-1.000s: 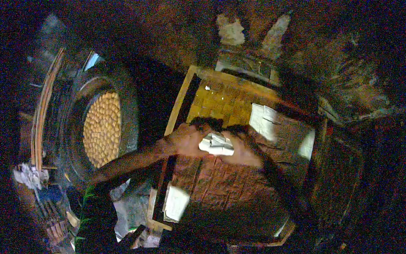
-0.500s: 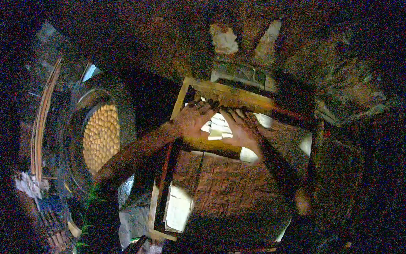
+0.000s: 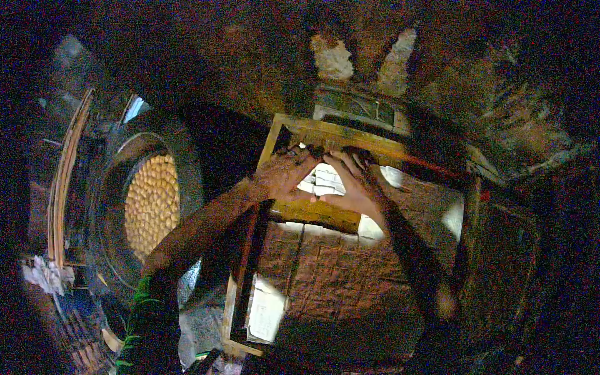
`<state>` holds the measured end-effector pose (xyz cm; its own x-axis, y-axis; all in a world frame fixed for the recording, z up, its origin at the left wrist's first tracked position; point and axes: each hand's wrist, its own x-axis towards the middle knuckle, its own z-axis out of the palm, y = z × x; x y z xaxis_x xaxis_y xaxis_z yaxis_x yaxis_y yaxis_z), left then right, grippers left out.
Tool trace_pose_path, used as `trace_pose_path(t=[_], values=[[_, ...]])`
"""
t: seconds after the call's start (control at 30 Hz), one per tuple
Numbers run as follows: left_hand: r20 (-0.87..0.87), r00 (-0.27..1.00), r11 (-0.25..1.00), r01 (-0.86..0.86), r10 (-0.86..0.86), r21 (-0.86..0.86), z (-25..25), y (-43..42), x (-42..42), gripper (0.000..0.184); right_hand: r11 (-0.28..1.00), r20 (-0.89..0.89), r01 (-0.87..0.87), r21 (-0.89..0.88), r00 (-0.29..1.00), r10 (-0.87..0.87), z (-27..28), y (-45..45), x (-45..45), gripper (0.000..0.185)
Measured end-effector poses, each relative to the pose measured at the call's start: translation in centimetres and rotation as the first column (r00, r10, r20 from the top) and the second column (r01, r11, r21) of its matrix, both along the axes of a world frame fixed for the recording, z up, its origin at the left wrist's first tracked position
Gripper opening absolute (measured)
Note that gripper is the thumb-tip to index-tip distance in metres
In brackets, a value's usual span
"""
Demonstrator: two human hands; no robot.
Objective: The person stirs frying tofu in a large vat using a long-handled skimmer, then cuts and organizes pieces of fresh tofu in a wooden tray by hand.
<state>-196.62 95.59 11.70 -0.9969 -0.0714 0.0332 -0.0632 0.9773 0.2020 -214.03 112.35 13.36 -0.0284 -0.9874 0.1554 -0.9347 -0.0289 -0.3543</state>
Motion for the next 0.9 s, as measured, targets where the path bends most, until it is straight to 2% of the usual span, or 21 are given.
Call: trace_pose_path(t=[0.07, 0.1, 0.17, 0.2, 0.27, 0.3, 0.37, 0.43, 0.47, 0.5, 0.53, 0.6, 0.63, 0.67, 0.73, 0.77, 0.9], values=[[0.010, 1.000, 1.000, 0.005, -0.006, 0.010, 0.7, 0.1, 0.1, 0.089, 0.990, -0.196, -0.110, -0.093, 0.976, 0.090, -0.3, 0.5, -0.1, 0.084], [0.009, 1.000, 1.000, 0.004, -0.004, 0.013, 0.4, 0.1, 0.1, 0.089, 0.990, -0.196, -0.112, -0.090, 0.976, 0.092, 0.0, 0.5, 0.2, 0.084], [-0.057, 0.996, 0.995, 0.058, -0.063, -0.076, 0.0, -0.1, -0.1, 0.091, 0.999, -0.126, 0.002, 0.040, 0.992, 0.003, 0.7, 0.3, 1.1, 0.088], [-0.057, 0.996, 0.995, 0.058, -0.062, -0.077, -0.3, -0.2, -0.1, 0.091, 0.999, -0.126, 0.002, 0.039, 0.992, 0.003, 0.6, 0.1, 1.3, 0.088], [-0.200, 0.973, 0.987, 0.088, -0.113, -0.132, -1.0, -0.4, -0.2, 0.092, 0.996, -0.006, 0.081, 0.031, 0.997, -0.081, 0.3, -0.3, 1.3, 0.092], [-0.200, 0.973, 0.987, 0.089, -0.114, -0.132, -0.7, -0.3, -0.1, 0.092, 0.989, 0.028, 0.076, 0.126, 0.996, -0.080, 1.1, -0.4, 1.1, 0.094], [-0.189, 0.977, 0.995, 0.098, -0.101, -0.029, 0.0, -0.2, -0.1, 0.090, 0.994, 0.044, 0.043, 0.096, 0.998, -0.047, 0.5, -0.1, 0.3, 0.094], [-0.177, 0.977, 0.992, 0.116, -0.123, -0.050, 1.0, 0.1, 0.1, 0.088, 0.998, 0.060, 0.006, 0.064, 0.998, -0.010, 0.8, 0.1, 0.1, 0.094], [-0.166, 0.976, 0.989, 0.134, -0.143, -0.070, 1.4, 0.3, 0.1, 0.086, 0.999, 0.003, 0.007, 0.036, 1.000, -0.007, 1.2, 0.6, 0.3, 0.092], [-0.197, 0.965, 0.982, 0.155, -0.175, -0.109, 1.3, 0.6, 0.3, 0.071, 1.000, -0.055, 0.008, 0.010, 0.998, -0.007, 1.4, 1.1, 0.4, 0.091], [-0.197, 0.965, 0.982, 0.155, -0.174, -0.108, 1.3, 0.9, 0.4, 0.071, 1.000, -0.055, 0.007, 0.010, 0.998, -0.007, 1.0, 1.7, 0.5, 0.091], [-0.288, 0.904, 0.926, 0.227, -0.315, -0.302, 1.2, 1.4, 0.7, 0.052, 0.994, -0.233, -0.061, -0.095, 0.972, 0.037, -0.1, 3.0, 0.6, 0.089], [-0.309, 0.893, 0.926, 0.236, -0.326, -0.296, 1.1, 1.8, 0.8, 0.031, 0.986, -0.240, -0.083, -0.146, 0.970, 0.046, 0.1, 3.6, 0.7, 0.077], [-0.309, 0.894, 0.926, 0.234, -0.324, -0.295, 1.1, 2.2, 0.9, 0.031, 0.986, -0.240, -0.085, -0.145, 0.970, 0.048, -0.4, 4.3, 0.5, 0.077], [-0.298, 0.892, 0.899, 0.214, -0.339, -0.382, 0.9, 2.6, 1.1, 0.025, 0.968, -0.243, -0.103, -0.227, 0.969, 0.047, -0.8, 5.3, 0.3, 0.063], [-0.375, 0.863, 0.915, 0.211, -0.340, -0.345, 0.5, 2.7, 1.0, 0.023, 0.960, -0.219, -0.098, -0.261, 0.975, 0.040, -0.9, 5.8, 0.3, 0.049], [-0.305, 0.878, 0.885, 0.234, -0.370, -0.402, 0.9, 2.9, 1.9, 0.023, 0.945, -0.218, -0.095, -0.312, 0.976, 0.026, -2.2, 7.1, -0.1, 0.041]])
